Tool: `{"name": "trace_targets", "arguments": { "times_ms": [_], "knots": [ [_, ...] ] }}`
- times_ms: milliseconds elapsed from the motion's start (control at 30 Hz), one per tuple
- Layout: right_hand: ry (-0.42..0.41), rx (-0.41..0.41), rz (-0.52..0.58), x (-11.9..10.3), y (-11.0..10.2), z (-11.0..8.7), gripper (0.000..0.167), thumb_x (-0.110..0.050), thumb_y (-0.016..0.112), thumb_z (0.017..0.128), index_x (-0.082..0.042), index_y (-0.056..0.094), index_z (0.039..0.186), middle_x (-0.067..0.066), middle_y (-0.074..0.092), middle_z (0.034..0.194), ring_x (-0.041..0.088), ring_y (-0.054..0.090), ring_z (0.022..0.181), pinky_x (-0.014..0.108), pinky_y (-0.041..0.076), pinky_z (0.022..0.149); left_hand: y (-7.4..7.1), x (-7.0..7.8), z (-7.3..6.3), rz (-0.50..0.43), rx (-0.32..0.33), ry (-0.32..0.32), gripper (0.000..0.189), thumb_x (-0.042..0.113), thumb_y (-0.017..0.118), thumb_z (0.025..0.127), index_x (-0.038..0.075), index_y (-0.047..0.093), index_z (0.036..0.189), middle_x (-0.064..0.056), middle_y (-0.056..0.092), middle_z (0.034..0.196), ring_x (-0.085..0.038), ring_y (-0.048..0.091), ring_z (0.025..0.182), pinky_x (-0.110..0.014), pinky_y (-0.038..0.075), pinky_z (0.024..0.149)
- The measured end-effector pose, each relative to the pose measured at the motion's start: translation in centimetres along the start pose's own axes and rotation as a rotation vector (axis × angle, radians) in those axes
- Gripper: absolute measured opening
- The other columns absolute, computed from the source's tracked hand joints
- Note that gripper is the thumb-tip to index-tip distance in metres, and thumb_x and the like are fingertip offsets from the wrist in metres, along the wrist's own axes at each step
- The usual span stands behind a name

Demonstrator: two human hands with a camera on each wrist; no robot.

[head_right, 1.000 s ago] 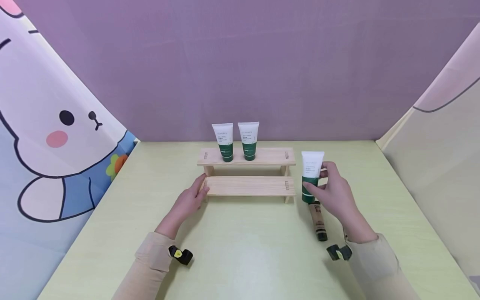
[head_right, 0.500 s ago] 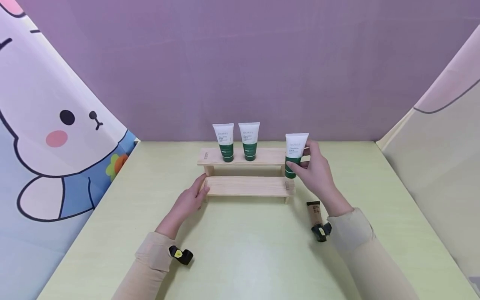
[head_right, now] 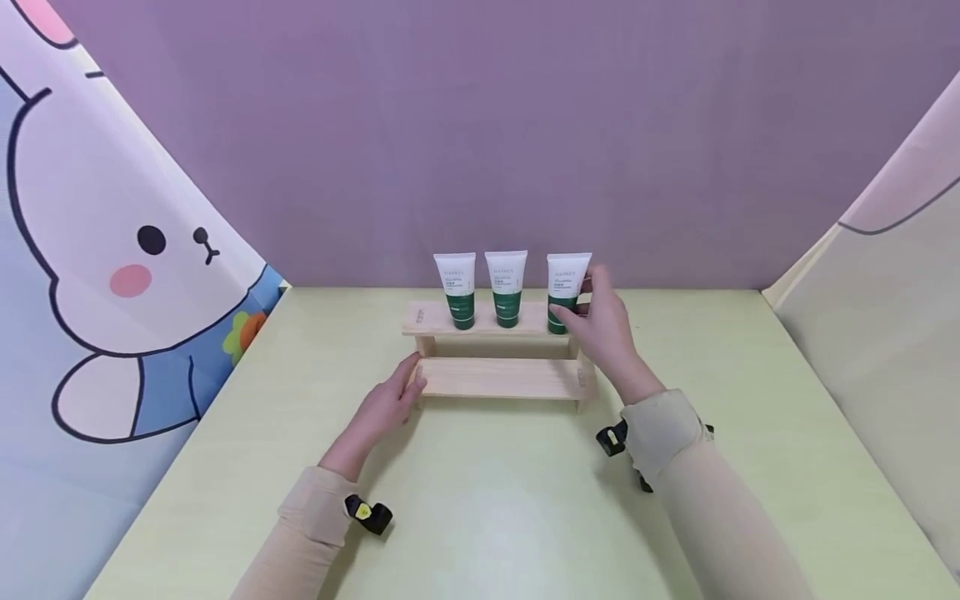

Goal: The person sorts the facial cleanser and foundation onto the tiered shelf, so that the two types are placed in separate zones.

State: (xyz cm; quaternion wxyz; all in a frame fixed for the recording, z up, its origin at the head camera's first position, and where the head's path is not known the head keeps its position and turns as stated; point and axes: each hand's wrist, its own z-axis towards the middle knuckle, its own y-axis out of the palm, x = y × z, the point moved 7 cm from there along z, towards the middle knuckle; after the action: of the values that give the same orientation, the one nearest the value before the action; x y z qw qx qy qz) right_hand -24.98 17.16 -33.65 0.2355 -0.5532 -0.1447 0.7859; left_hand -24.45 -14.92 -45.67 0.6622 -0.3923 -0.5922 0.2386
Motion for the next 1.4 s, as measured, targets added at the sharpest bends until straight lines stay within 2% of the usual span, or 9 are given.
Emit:
{"name": "trace_targets", "arguments": {
  "times_ms": [133,233,400,533,600,733,867,1100,1400],
  "knots": [
    [0.015,0.006,-0.017,0.4,0.7,0.4,0.061,-0.006,0.069,0.09,-0.001,0.029,0.136,0.024,0.049,0.118,0.042,0.064,0.099,0.045,0.055,0.082,0.2,0.1,-0.1,0.006,0.005,-0.001,0.055,0.037,0.043,0.105,0.02,0.027,0.154,-0.018,0.069,0.103,-0.036,0.064,0.09,-0.053,0.049,0.081],
    [0.032,0.013,-0.034,0.5,1.1,0.6,0.062,-0.008,0.069,0.09,-0.004,0.029,0.137,0.021,0.049,0.118,0.04,0.064,0.099,0.046,0.054,0.083,0.2,0.1,-0.1,0.006,0.012,0.002,0.055,0.036,0.043,0.105,0.018,0.027,0.154,-0.021,0.066,0.116,-0.04,0.064,0.097,-0.053,0.048,0.085],
    [0.058,0.005,-0.08,0.5,1.2,0.7,0.062,-0.01,0.07,0.09,-0.005,0.031,0.137,0.02,0.052,0.118,0.039,0.064,0.1,0.046,0.055,0.082,0.1,0.3,-0.1,-0.006,0.014,0.006,0.055,0.035,0.043,0.105,0.017,0.027,0.154,-0.02,0.065,0.119,-0.039,0.063,0.101,-0.054,0.047,0.087],
    [0.049,0.004,-0.097,0.6,0.9,0.1,0.065,-0.009,0.073,0.088,-0.004,0.033,0.14,0.021,0.055,0.118,0.04,0.063,0.102,0.047,0.053,0.086,0.4,0.2,-0.2,-0.014,0.009,0.012,0.055,0.035,0.043,0.105,0.017,0.027,0.154,-0.022,0.063,0.123,-0.04,0.063,0.101,-0.054,0.048,0.086],
    [0.037,0.017,-0.101,0.5,0.5,-0.5,0.066,-0.009,0.074,0.087,-0.003,0.035,0.141,0.022,0.055,0.119,0.039,0.063,0.103,0.047,0.052,0.088,0.5,0.2,-0.2,-0.013,0.006,0.012,0.055,0.036,0.043,0.105,0.017,0.027,0.154,-0.023,0.062,0.124,-0.04,0.064,0.099,-0.053,0.049,0.084],
    [0.006,0.047,-0.118,0.1,-0.8,-1.9,0.062,-0.011,0.072,0.088,0.001,0.039,0.14,0.024,0.057,0.118,0.039,0.063,0.102,0.048,0.052,0.088,0.4,0.2,-0.1,-0.004,0.003,0.01,0.056,0.037,0.042,0.105,0.018,0.025,0.155,-0.022,0.067,0.106,-0.033,0.064,0.081,-0.048,0.05,0.074],
    [-0.016,0.049,-0.158,-0.2,-1.9,-3.4,0.052,-0.013,0.07,0.091,0.003,0.046,0.134,0.023,0.059,0.116,0.038,0.065,0.098,0.048,0.053,0.084,0.1,0.1,0.1,-0.003,0.006,0.008,0.056,0.037,0.042,0.105,0.019,0.025,0.155,-0.02,0.068,0.097,-0.03,0.062,0.075,-0.046,0.05,0.069],
    [0.014,-0.014,-0.269,0.5,-3.3,-6.5,0.026,-0.017,0.065,0.095,0.0,0.061,0.114,0.018,0.063,0.11,0.033,0.068,0.089,0.046,0.055,0.072,-0.3,-0.2,0.0,-0.001,0.006,0.006,0.055,0.039,0.04,0.105,0.02,0.024,0.155,-0.026,0.065,0.114,-0.041,0.064,0.095,-0.053,0.05,0.08],
    [0.092,-0.139,-0.362,2.8,-4.3,-10.4,0.025,-0.012,0.067,0.093,0.0,0.061,0.114,0.02,0.064,0.11,0.03,0.068,0.083,0.037,0.054,0.062,-0.1,-0.1,-0.1,-0.025,0.001,0.018,0.056,0.039,0.041,0.105,0.02,0.024,0.155,-0.026,0.062,0.122,-0.044,0.062,0.103,-0.055,0.048,0.085]
  ]
}}
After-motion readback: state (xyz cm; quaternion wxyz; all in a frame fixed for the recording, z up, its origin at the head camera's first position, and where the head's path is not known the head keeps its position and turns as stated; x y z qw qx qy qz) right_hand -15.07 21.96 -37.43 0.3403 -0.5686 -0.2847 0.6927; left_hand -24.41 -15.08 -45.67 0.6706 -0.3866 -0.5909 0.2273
